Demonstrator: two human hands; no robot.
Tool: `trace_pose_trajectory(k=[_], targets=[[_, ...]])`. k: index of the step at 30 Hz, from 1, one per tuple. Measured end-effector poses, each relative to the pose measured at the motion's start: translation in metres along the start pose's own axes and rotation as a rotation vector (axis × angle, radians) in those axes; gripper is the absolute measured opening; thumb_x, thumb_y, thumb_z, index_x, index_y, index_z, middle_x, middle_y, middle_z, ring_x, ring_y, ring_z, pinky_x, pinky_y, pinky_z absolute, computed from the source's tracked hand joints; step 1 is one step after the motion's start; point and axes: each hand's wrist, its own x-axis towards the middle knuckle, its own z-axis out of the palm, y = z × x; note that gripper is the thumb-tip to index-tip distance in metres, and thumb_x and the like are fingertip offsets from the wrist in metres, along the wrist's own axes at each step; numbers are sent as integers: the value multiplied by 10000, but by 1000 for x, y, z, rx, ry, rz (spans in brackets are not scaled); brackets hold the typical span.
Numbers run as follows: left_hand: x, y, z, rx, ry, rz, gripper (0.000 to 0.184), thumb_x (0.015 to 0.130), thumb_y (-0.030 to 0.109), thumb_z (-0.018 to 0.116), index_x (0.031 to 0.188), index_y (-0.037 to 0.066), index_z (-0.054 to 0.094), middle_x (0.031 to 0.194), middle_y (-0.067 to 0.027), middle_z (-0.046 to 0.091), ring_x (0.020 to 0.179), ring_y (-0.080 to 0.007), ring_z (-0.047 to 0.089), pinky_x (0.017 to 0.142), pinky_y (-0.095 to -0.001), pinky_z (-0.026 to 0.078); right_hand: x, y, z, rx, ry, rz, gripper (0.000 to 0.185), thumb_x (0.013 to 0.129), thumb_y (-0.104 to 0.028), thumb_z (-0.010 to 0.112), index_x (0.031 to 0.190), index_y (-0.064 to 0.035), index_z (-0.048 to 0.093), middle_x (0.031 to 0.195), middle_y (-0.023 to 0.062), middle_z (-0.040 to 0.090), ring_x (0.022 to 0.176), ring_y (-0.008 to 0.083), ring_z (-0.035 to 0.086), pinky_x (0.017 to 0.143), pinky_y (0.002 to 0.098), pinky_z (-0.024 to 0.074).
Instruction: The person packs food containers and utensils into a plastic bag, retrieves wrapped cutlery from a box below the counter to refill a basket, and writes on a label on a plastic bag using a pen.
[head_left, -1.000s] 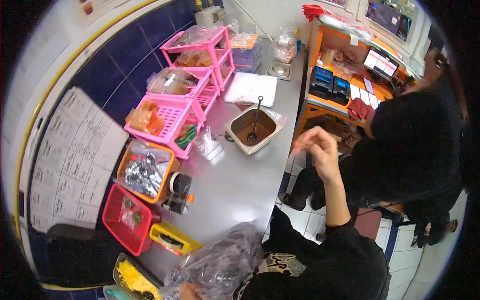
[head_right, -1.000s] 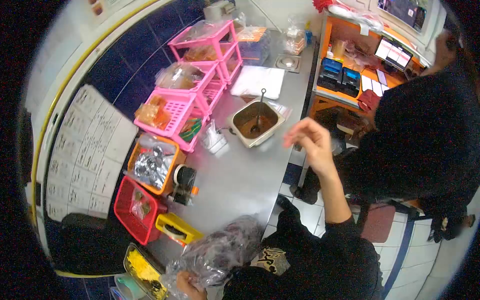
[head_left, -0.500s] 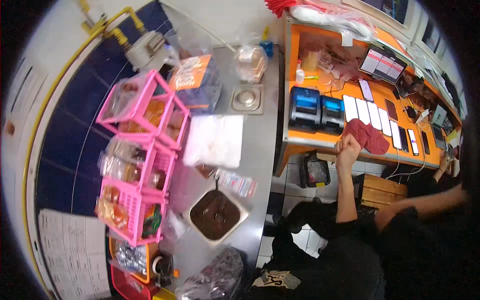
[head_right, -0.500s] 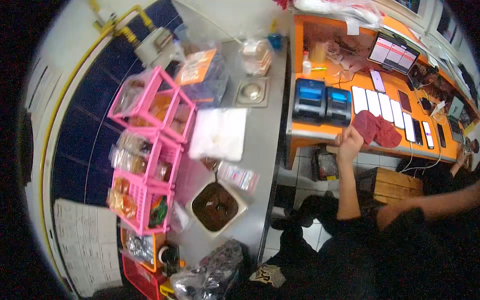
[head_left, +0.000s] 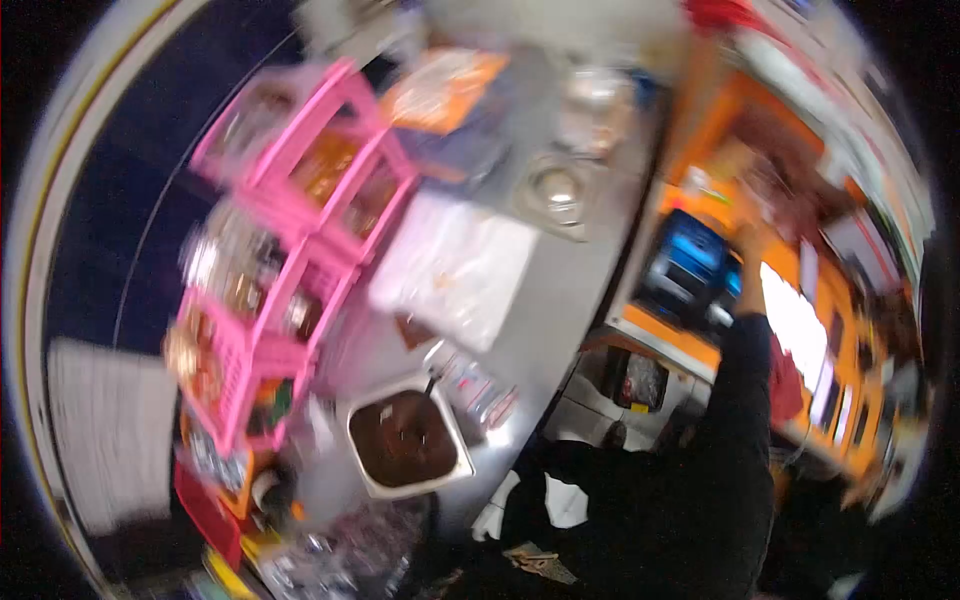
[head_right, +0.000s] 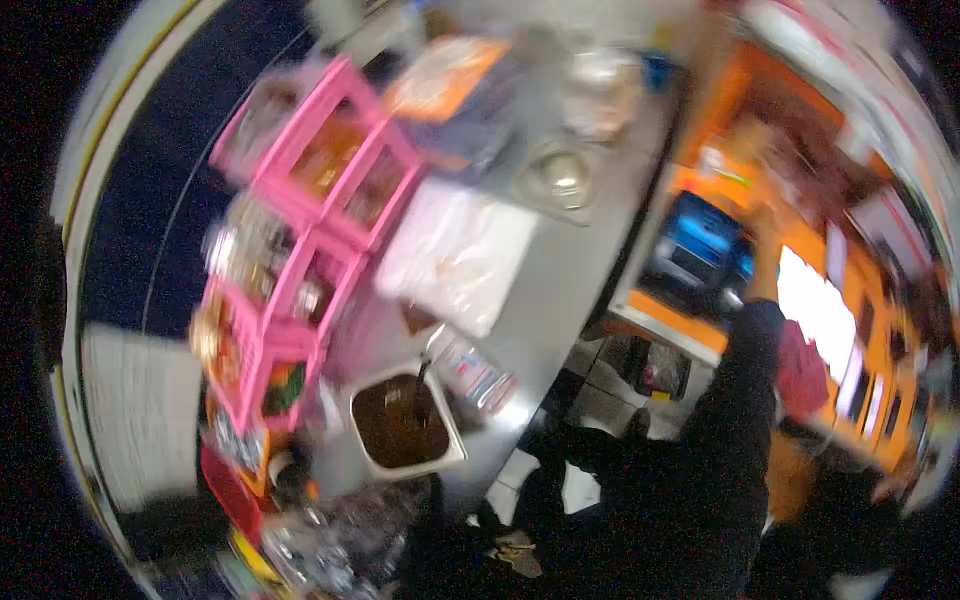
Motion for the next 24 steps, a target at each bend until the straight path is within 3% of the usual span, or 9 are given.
trace_pose_trajectory(k=[3,4,8,9,12,15,17,21,24], targets=[[-48,-5,-30,-425,-20,-104,492,763,-19,403,1254,12,380,1115,-162,484,861,-261,522,744,-387,433,20,8,29,-124,-12,-228,331,761,-375,540,738,-58,631,899,186,624,772,300,610,699,396,476],[-54,-36,-53,17,-88,-40,593,828,45,401,1371,-6,169,1282,-162,342,999,-263,471,840,-381,403,24,14,36,-145,-26,-278,332,762,-377,540,750,-57,629,906,187,622,778,299,609,702,395,476],[-79,36,-42,118,-107,320,597,883,309,467,1271,-112,302,1237,-261,423,1134,-336,429,963,-421,305,18,32,38,-178,-3,-388,343,767,-385,542,799,-53,619,931,188,614,804,294,605,711,389,476],[-80,71,-40,459,-99,374,624,871,342,486,1263,-111,310,1174,-272,473,1079,-352,479,942,-434,338,12,37,35,-182,11,-405,346,768,-387,542,811,-51,616,938,189,612,810,293,604,713,388,476],[-81,95,-26,212,-112,445,605,813,440,543,1086,-94,469,955,-211,567,902,-346,561,829,-419,421,-20,42,16,-206,62,-441,359,771,-393,543,847,-48,609,957,190,607,829,289,600,720,384,476],[-71,129,-17,347,-105,642,349,760,269,596,944,-17,519,810,-152,561,716,-316,536,662,-393,425,-15,45,6,-265,147,-474,375,774,-399,544,884,-45,602,976,191,601,849,285,597,727,380,476],[-80,136,-20,78,-357,903,201,709,121,588,871,19,527,730,-95,554,628,-245,510,568,-333,375,-18,37,-4,-295,198,-487,387,776,-403,545,908,-42,597,989,191,597,862,283,594,732,377,476],[-108,151,-16,110,-348,830,177,693,46,558,870,41,555,679,-53,546,574,-191,478,533,-295,340,-33,19,-30,-328,336,-496,414,781,-410,547,957,-38,587,1014,193,589,887,278,590,741,372,475],[-115,156,-13,137,-293,642,370,670,5,541,1031,66,593,612,-23,478,537,-170,419,520,-285,330,-53,-10,-58,-264,509,-549,437,784,-416,548,993,-34,580,1034,194,584,907,274,586,748,368,475]])
